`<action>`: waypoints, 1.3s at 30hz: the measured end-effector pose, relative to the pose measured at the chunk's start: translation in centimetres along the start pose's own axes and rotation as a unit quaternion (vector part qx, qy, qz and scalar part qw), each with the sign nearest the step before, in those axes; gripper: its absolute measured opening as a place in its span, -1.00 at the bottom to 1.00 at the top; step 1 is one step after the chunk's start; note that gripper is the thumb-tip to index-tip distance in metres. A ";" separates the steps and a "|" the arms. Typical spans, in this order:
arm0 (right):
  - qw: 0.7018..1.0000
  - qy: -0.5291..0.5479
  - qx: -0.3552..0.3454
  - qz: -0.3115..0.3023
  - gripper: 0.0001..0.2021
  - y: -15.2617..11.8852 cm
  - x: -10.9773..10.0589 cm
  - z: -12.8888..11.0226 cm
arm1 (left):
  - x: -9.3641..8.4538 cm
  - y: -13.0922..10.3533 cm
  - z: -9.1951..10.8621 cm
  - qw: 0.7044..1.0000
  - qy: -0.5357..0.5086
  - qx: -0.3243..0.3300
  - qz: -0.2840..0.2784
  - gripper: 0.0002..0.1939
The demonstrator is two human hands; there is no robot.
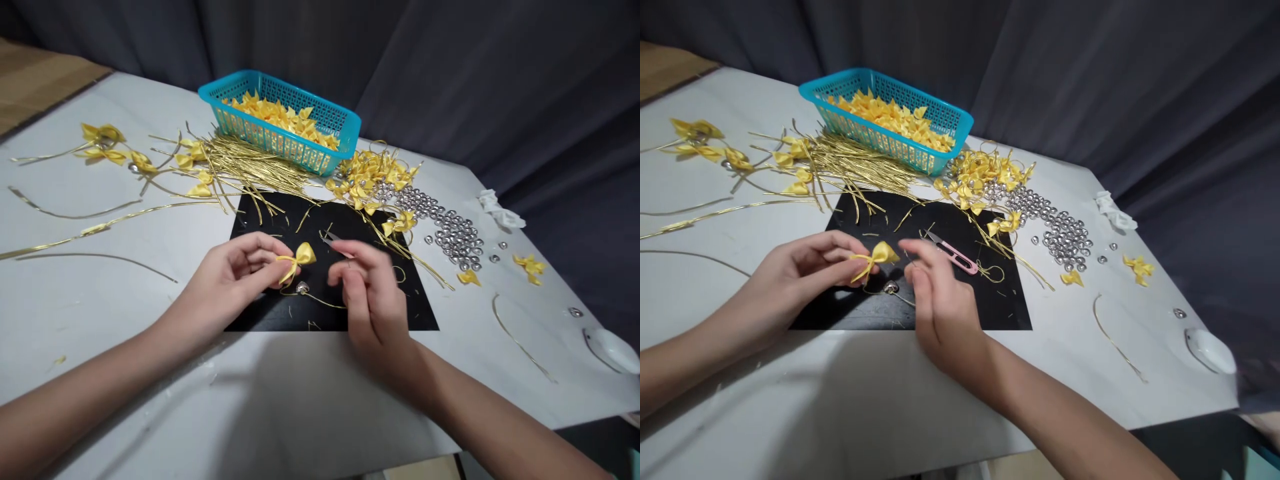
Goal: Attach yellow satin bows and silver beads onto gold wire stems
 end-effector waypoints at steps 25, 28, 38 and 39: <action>0.986 -0.127 -0.083 -0.075 -0.84 0.1 -0.1 -1.1 | 0.7 0.2 -0.4 0.968 -0.166 -0.139 -0.126 -0.91; 0.984 -0.127 -0.085 -0.087 -0.83 0.1 -0.1 -1.1 | 0.7 0.1 -0.5 0.968 -0.170 -0.135 -0.127 -0.92; 0.981 -0.157 -0.080 -0.080 -0.85 0.0 0.1 -1.2 | 0.8 0.2 -0.6 0.968 -0.174 -0.123 -0.129 -0.91; 0.980 -0.166 -0.080 -0.082 -0.85 0.0 0.1 -1.2 | 0.8 0.2 -0.7 0.969 -0.172 -0.121 -0.128 -0.91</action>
Point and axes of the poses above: each hand's wrist, its own y-axis towards the middle knuckle, its own x-axis out of the palm, z = x × y, the point moved 2 cm from there along y, towards the middle knuckle, and after that the axes turned 8 degrees about x, right-handed, at the moved point
